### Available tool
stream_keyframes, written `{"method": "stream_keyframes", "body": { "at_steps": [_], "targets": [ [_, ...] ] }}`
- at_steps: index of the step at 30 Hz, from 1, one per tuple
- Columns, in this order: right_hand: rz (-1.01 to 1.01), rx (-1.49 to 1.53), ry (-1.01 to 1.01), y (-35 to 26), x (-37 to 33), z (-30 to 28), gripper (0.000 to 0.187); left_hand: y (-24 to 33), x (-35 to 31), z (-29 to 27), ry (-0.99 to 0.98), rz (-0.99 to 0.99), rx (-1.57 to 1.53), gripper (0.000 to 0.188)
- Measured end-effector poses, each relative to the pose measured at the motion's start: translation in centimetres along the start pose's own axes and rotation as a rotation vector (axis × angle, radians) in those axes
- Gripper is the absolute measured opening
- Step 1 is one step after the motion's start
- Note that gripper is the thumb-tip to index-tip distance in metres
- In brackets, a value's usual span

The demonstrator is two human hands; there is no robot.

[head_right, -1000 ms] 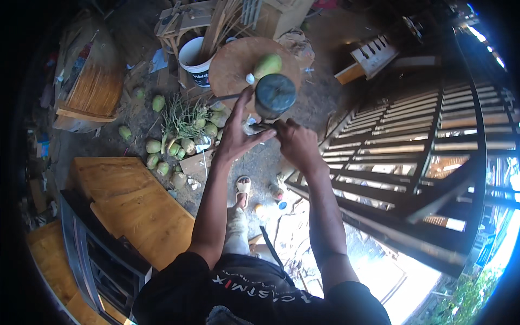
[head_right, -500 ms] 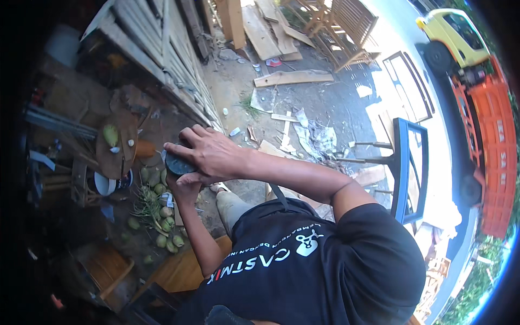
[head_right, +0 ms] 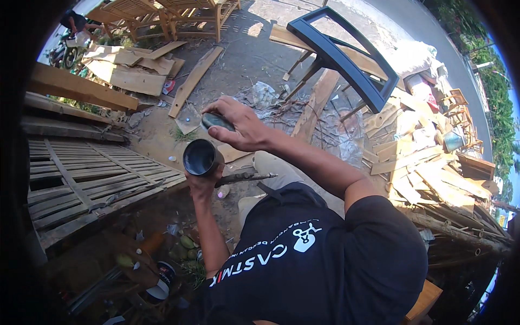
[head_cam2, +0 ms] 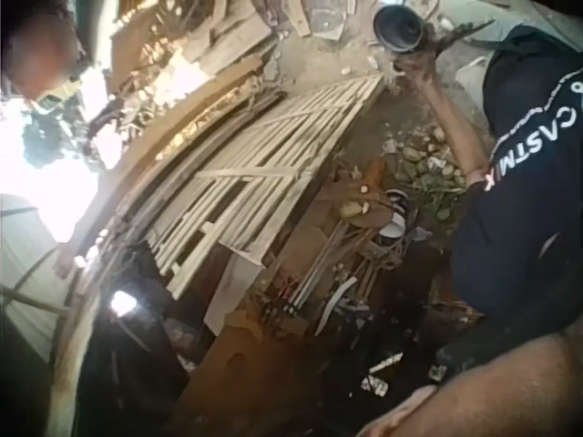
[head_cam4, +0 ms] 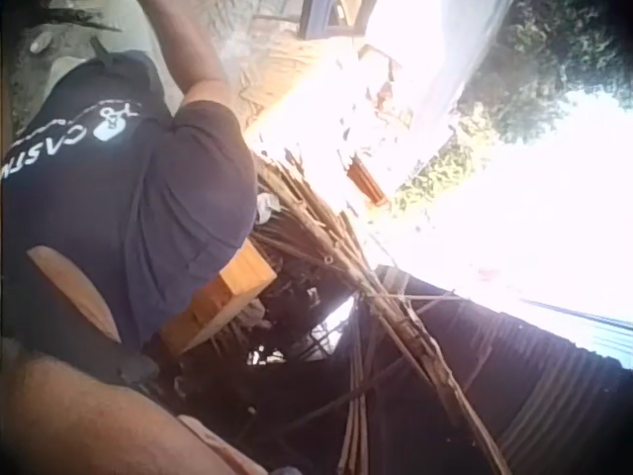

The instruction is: The person wipes a black frame with a cloth, then pours liquid from a container into a paint sprayer cup and attaches the cup to the sprayer.

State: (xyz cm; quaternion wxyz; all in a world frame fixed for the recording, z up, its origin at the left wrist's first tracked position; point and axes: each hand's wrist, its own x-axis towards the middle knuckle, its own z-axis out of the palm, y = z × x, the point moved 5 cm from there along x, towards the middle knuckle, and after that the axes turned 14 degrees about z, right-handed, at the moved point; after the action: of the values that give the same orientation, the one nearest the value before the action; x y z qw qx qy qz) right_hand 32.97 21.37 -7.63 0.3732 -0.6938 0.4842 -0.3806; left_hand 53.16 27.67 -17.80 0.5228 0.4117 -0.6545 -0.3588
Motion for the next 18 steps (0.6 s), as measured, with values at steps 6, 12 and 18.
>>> {"method": "stream_keyframes", "body": {
  "at_steps": [6,12,18],
  "targets": [
    [0.639,-0.067,0.466,19.3,2.2,-14.7,0.074,0.0,7.3,3.5,0.017,0.049,0.088,0.060],
    [0.536,-0.589,0.514,40.3,15.4,-23.3,0.077,-5.9,15.8,7.8,0.008,0.096,0.242,0.085],
    [0.509,-0.884,0.424,55.4,24.4,-28.5,0.073,-9.6,25.7,13.9,0.006,0.237,0.309,0.094]
  ]
}}
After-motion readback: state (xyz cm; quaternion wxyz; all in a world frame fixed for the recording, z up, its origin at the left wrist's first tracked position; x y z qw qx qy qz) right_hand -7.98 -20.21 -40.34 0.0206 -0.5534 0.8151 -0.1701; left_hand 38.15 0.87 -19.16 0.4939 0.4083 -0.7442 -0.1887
